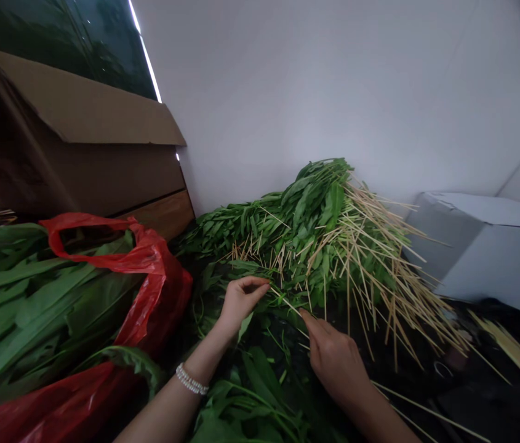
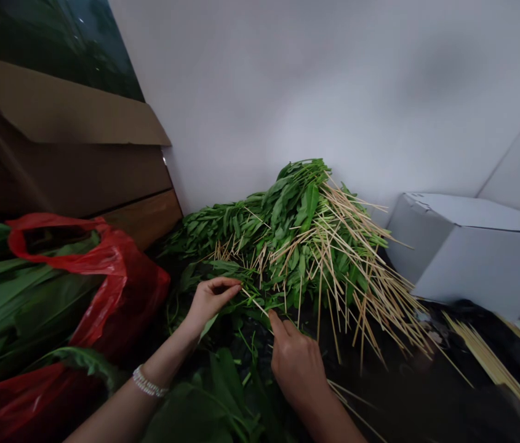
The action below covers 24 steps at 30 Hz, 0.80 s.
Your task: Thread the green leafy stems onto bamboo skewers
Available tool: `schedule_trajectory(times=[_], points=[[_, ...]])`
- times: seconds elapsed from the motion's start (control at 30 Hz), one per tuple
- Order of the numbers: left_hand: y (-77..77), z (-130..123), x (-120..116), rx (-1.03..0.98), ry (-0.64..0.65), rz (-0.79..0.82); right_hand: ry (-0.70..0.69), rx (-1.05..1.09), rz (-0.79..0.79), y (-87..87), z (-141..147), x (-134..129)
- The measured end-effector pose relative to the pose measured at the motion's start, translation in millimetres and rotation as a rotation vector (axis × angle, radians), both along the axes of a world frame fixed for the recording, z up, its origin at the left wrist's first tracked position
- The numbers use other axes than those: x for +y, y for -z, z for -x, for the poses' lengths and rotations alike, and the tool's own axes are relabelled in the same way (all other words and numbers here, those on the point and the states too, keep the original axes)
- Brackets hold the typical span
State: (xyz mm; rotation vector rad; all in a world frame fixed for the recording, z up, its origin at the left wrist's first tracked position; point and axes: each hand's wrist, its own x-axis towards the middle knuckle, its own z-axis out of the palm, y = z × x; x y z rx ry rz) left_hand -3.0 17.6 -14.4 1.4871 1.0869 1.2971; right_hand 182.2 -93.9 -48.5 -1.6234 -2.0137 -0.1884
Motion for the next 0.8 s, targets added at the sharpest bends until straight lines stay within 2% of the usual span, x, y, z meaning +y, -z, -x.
schedule_trajectory(times=[0.1, 0.57, 0.8], points=[[-1.1, -0.9, -1.4, 0.014, 0.009, -0.027, -0.003, 0.016, 0.001, -0.1, 0.6, 0.0], [-1.6, 1.3, -3.9, -0.116, 0.060, 0.111, -0.014, 0.023, -0.009, 2.7, 1.2, 0.5], [-1.4, 1.6, -2.6, -0.113, 0.064, 0.075, -0.030, 0.052, -0.013, 2.5, 2.7, -0.1]])
